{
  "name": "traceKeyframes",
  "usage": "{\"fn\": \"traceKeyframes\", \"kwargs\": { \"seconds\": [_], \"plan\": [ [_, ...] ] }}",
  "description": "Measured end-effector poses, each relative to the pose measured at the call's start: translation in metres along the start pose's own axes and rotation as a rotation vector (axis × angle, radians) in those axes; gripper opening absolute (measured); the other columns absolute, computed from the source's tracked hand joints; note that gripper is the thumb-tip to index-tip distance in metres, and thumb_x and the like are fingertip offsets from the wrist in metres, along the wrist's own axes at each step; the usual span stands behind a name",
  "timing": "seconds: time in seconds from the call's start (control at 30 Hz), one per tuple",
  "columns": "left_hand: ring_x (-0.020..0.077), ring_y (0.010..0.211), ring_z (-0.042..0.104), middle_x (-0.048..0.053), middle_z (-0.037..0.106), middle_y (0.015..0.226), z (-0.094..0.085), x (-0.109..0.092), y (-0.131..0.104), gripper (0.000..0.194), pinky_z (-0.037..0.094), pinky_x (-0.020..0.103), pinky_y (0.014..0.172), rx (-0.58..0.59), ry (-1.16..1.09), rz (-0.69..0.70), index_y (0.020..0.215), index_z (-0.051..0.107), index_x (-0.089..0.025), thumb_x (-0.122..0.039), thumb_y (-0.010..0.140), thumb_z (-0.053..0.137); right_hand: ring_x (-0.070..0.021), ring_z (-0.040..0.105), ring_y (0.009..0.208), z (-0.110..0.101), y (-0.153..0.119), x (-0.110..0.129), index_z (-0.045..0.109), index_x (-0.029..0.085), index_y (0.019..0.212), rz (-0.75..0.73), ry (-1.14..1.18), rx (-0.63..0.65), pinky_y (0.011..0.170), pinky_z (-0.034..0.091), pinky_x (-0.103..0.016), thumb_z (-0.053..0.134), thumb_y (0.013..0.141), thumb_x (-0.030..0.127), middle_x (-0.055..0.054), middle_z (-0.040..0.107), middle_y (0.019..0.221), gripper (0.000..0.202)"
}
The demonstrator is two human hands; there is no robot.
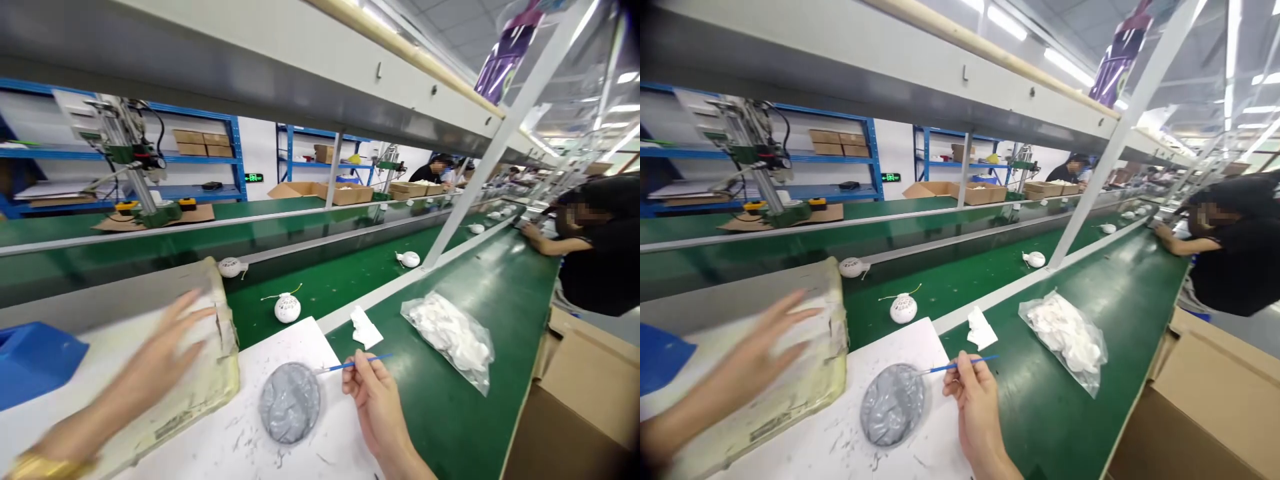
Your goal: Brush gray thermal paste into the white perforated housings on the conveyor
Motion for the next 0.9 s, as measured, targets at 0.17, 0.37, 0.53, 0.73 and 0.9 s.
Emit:
{"fn": "traceKeyframes", "kwargs": {
  "seconds": [0.17,0.37,0.53,0.73,0.9],
  "plan": [
    [0.0266,0.141,0.013,0.000,0.009,0.155,0.090,-0.040,0.058,0.060,0.020,0.049,0.112,0.393,-0.067,0.143,0.133,0.043,-0.034,-0.004,0.080,0.039,-0.0110,0.053,0.058,-0.013,-0.001,0.001,0.059,0.017,0.076,-0.097,-0.162,-0.030,0.054,0.044,-0.024,0.071,0.073,0.045,-0.001,0.061,0.069,0.031],
    [0.0286,0.135,0.025,0.003,0.029,0.149,0.123,-0.022,0.087,0.058,0.023,0.051,0.108,0.442,-0.144,0.075,0.121,0.054,-0.032,0.002,0.075,0.046,-0.0131,0.057,0.059,-0.012,-0.006,0.007,0.061,0.018,0.084,-0.272,-0.624,-0.016,0.062,0.047,-0.030,0.062,0.080,0.046,-0.002,0.064,0.073,0.029],
    [0.0307,0.120,0.042,0.009,0.050,0.127,0.109,-0.024,0.088,0.051,0.029,0.050,0.105,0.295,-0.279,-0.034,0.117,0.053,-0.023,-0.009,0.069,0.066,-0.0133,0.057,0.059,-0.005,-0.008,0.001,0.061,0.019,0.087,-0.350,-0.754,0.055,0.062,0.047,-0.030,0.056,0.084,0.046,-0.003,0.066,0.078,0.028],
    [0.0246,0.106,0.056,0.015,0.050,0.123,0.050,-0.037,0.042,0.053,0.049,0.043,0.088,0.054,-0.612,-0.240,0.132,0.021,-0.022,-0.040,0.090,0.047,-0.0155,0.061,0.066,-0.008,0.000,-0.006,0.061,0.020,0.088,-0.391,-0.845,0.142,0.066,0.048,-0.031,0.054,0.085,0.046,-0.004,0.066,0.081,0.027],
    [0.0251,0.107,0.058,0.012,0.051,0.127,0.018,-0.060,-0.028,0.035,0.047,0.043,0.094,-0.057,-1.475,-0.506,0.128,0.038,-0.026,-0.033,0.094,0.043,-0.0158,0.062,0.064,-0.010,0.002,-0.009,0.062,0.019,0.088,-0.342,-0.863,0.177,0.067,0.049,-0.032,0.055,0.084,0.048,-0.005,0.068,0.082,0.029]
  ]
}}
Point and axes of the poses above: each hand's wrist, its own y-axis towards the middle knuckle, its own z-axis out of the palm, x = y × z, the point moved 3 cm from there along y, towards the middle knuckle
